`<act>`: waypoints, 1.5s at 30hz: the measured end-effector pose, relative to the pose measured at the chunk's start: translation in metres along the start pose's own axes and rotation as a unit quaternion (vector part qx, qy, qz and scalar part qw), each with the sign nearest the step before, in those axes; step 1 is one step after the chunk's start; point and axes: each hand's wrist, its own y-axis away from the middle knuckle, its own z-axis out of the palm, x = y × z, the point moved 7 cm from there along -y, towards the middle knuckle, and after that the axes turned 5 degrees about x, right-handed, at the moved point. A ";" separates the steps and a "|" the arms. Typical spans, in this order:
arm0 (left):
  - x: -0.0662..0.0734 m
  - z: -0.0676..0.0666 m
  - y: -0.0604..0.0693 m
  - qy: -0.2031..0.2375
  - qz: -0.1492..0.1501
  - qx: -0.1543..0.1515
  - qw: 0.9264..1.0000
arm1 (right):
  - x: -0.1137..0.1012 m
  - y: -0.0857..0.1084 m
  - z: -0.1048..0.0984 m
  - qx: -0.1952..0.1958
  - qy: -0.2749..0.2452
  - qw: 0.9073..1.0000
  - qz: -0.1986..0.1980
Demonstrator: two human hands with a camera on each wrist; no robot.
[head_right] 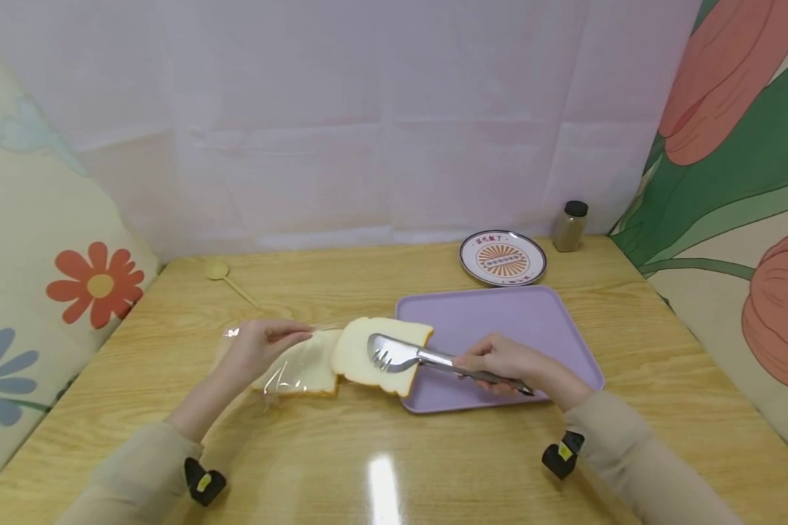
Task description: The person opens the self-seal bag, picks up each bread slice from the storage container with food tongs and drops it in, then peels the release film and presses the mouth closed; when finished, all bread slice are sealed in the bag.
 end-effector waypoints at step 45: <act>0.000 -0.006 0.003 0.005 0.012 0.013 1.000 | -0.005 -0.047 -0.002 -0.104 -0.010 0.994 0.022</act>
